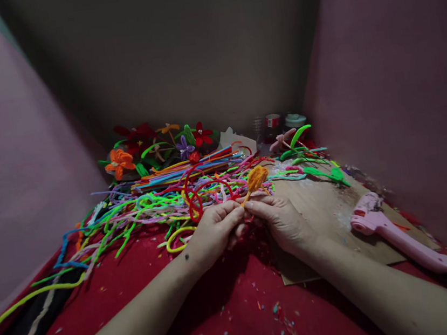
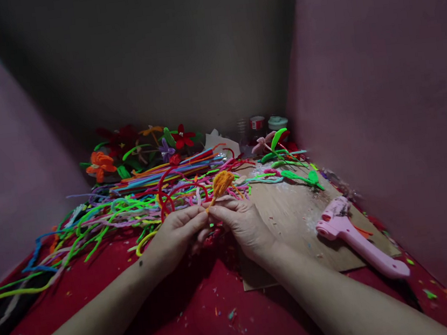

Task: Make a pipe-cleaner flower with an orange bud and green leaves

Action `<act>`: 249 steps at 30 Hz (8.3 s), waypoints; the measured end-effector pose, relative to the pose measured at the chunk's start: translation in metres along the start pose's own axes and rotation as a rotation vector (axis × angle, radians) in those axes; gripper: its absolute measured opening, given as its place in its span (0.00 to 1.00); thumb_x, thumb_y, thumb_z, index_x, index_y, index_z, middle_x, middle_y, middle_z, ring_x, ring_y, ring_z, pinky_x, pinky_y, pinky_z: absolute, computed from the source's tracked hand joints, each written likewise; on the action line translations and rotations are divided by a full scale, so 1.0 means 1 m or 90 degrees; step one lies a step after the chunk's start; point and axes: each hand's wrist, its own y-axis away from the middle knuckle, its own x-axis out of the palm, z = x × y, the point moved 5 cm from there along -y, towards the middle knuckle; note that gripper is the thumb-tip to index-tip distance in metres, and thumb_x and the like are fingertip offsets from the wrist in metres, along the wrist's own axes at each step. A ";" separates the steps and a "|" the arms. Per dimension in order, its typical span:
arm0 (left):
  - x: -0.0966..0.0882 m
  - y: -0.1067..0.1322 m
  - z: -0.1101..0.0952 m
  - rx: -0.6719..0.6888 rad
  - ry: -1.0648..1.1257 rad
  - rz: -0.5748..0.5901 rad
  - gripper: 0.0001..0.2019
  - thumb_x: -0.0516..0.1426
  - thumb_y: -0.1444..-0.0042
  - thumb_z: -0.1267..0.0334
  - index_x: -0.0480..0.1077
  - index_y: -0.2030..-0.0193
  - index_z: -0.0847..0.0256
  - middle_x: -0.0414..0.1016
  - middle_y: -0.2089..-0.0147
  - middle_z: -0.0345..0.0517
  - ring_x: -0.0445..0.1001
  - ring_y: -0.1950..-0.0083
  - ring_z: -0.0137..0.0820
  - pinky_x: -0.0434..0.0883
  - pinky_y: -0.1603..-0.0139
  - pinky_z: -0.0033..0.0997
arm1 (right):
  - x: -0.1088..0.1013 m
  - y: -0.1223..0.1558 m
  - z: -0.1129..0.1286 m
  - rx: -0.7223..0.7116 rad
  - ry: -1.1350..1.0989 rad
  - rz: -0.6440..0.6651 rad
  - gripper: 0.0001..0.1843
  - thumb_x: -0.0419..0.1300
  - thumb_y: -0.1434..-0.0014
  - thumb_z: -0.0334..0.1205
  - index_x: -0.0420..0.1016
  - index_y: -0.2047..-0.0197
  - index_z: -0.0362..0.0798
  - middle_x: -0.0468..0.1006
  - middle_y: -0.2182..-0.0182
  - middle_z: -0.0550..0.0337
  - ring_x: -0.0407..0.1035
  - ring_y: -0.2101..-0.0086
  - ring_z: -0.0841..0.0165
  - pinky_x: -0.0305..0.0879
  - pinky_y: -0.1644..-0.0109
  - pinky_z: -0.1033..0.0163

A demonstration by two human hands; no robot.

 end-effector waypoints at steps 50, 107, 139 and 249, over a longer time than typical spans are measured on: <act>0.002 0.001 -0.007 0.102 -0.245 -0.060 0.10 0.49 0.44 0.61 0.64 0.73 0.62 0.59 0.79 0.34 0.57 0.78 0.22 0.55 0.78 0.21 | 0.001 0.001 -0.002 0.003 0.019 -0.008 0.08 0.61 0.49 0.40 0.78 0.69 0.46 0.74 0.76 0.62 0.66 0.72 0.71 0.62 0.64 0.64; 0.007 -0.002 0.009 -0.085 0.304 0.071 0.09 0.54 0.45 0.59 0.64 0.70 0.63 0.59 0.84 0.31 0.49 0.89 0.16 0.49 0.90 0.16 | 0.003 0.004 0.000 -0.003 0.093 0.029 0.13 0.57 0.46 0.41 0.73 0.78 0.46 0.71 0.78 0.63 0.62 0.74 0.72 0.57 0.65 0.64; -0.001 0.007 -0.003 0.281 -0.477 -0.145 0.08 0.49 0.42 0.64 0.67 0.64 0.61 0.69 0.73 0.40 0.64 0.74 0.24 0.59 0.72 0.24 | 0.002 0.002 -0.003 0.040 -0.047 -0.005 0.08 0.63 0.53 0.41 0.76 0.74 0.44 0.73 0.77 0.62 0.63 0.75 0.73 0.58 0.69 0.66; 0.015 0.001 0.011 -0.047 0.380 0.147 0.12 0.55 0.46 0.56 0.68 0.70 0.65 0.67 0.85 0.36 0.54 0.93 0.19 0.57 0.93 0.19 | 0.011 0.005 0.003 0.021 -0.048 0.047 0.11 0.62 0.50 0.44 0.78 0.69 0.45 0.72 0.81 0.65 0.65 0.78 0.76 0.62 0.67 0.67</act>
